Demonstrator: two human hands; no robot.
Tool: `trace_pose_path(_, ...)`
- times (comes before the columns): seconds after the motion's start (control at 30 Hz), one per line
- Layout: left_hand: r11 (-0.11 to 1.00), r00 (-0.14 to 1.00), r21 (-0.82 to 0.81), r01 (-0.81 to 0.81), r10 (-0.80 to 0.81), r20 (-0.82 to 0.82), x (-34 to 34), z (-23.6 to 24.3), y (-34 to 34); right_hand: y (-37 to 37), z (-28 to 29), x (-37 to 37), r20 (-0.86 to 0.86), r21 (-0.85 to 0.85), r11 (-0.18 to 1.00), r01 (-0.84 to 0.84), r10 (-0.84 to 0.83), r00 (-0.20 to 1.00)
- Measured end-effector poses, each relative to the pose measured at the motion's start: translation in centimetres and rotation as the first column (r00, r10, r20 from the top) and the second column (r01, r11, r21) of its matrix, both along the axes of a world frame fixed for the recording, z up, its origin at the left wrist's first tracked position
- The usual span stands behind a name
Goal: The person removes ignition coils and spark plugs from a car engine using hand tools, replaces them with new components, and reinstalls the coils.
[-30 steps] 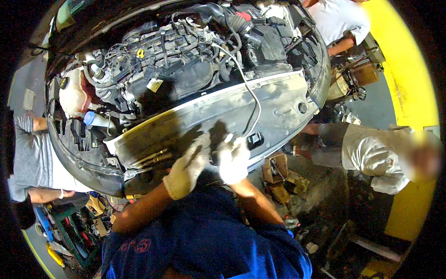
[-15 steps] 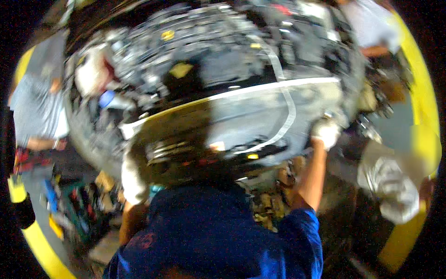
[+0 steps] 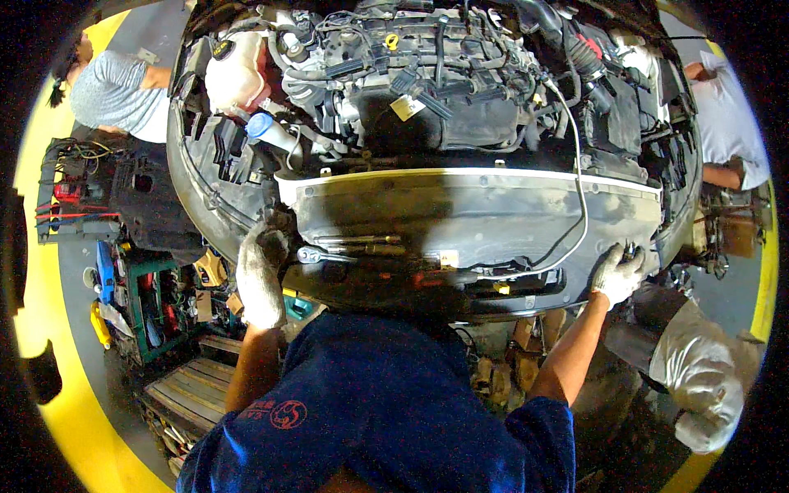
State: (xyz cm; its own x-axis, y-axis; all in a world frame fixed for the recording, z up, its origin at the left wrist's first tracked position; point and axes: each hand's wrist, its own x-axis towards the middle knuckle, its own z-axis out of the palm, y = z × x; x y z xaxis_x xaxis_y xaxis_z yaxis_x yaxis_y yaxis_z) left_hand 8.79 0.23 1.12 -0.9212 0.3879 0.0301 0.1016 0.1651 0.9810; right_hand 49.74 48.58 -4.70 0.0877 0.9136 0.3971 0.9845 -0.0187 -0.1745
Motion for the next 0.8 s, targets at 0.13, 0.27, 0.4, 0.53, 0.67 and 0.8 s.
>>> trace_pose_path(0.13, 0.995, 0.994, -0.097, 0.004, -0.015, -0.112, -0.9, -0.7, -0.7, -1.1, 1.7, -1.5, -0.043, -0.051, 0.997, 0.050, -0.052, 0.998)
trace_pose_path(0.27, 0.997, 0.999, 0.078, -0.010, 0.007, 0.044, 0.1, 1.0, 0.1, -0.8, 1.0, -0.9, -0.042, 0.005, 0.999, 0.050, -0.050, 0.998)
trace_pose_path(0.4, 0.995, 0.993, -0.015, -0.099, 0.100, 0.066, 1.4, 1.4, 0.3, -1.2, 1.4, -1.2, -0.088, 0.002, 1.000, 0.030, -0.030, 0.996)
trace_pose_path(0.53, 0.976, 0.999, -0.216, -0.004, -0.005, -0.043, 2.1, 1.1, 0.7, -1.9, 1.6, -1.5, -0.066, 0.125, 0.986, 0.110, -0.102, 0.993)
trace_pose_path(0.67, 0.936, 0.922, -0.351, -0.024, -0.115, -0.370, 2.2, 0.8, 0.9, -1.8, 1.4, -1.4, -0.079, 0.131, 0.989, 0.069, -0.059, 0.995)
trace_pose_path(0.8, 0.893, 0.766, -0.445, -0.068, -0.239, -0.597, 2.9, 1.2, 1.3, -2.4, 2.3, -1.9, -0.137, 0.141, 0.987, 0.071, -0.052, 0.989)
